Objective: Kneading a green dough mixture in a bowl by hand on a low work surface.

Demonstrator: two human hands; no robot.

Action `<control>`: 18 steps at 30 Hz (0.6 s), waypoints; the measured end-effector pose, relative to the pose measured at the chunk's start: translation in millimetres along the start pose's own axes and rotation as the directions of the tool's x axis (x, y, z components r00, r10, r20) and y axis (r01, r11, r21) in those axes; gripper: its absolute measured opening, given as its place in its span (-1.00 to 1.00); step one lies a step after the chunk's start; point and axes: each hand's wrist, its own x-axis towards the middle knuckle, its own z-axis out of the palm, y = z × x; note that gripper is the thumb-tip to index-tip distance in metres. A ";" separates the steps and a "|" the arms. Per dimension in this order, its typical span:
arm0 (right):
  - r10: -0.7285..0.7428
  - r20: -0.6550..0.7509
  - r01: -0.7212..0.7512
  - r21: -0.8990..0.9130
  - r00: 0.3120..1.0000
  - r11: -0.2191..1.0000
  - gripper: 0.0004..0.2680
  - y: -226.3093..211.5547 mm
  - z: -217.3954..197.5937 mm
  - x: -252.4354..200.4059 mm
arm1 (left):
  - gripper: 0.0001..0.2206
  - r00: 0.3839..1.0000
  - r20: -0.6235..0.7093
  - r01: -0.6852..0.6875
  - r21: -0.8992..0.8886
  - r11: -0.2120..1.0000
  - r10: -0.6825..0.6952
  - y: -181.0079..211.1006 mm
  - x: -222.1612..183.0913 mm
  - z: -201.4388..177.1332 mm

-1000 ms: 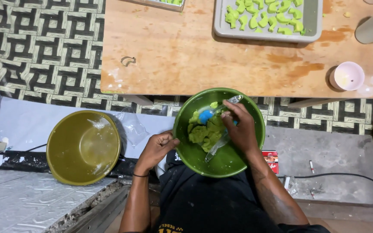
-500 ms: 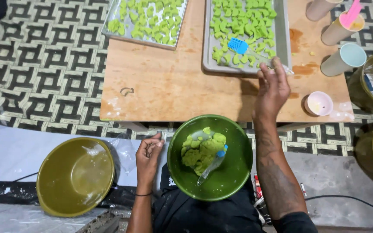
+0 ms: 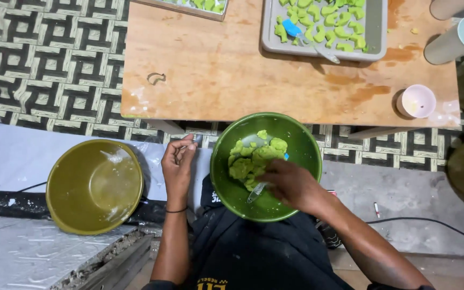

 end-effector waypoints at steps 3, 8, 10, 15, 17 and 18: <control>-0.054 0.296 0.175 -0.398 0.954 0.901 -0.79 5.0 39.5 10.4 | -0.79 0.999 -0.035 -0.017 -0.008 1.000 0.017 -2.1 -0.4 2.9; -0.055 0.299 0.188 -0.438 0.953 0.879 -0.88 6.3 22.5 26.2 | -0.79 0.998 -0.060 0.039 0.039 0.999 -0.036 9.9 -6.4 -2.4; -0.030 0.286 0.135 -0.355 0.958 0.925 -0.89 -13.8 -20.7 30.8 | -0.79 0.997 -0.059 0.048 0.052 0.997 -0.045 4.3 -5.6 -9.7; 0.177 -0.479 0.003 0.352 0.859 0.936 -0.89 2.0 -109.1 29.0 | -0.80 0.996 -0.063 0.075 0.075 0.994 -0.071 -3.2 -3.5 -7.5; 0.259 -0.677 0.034 0.387 0.689 0.921 -0.90 15.3 -118.1 53.6 | -0.80 0.997 -0.050 0.068 0.058 0.996 -0.066 -2.4 -7.7 0.4; 0.344 -0.809 0.073 0.426 0.477 0.902 -0.92 21.6 -123.4 67.7 | -0.80 0.996 -0.045 0.074 0.044 0.996 -0.072 -1.6 -8.4 3.8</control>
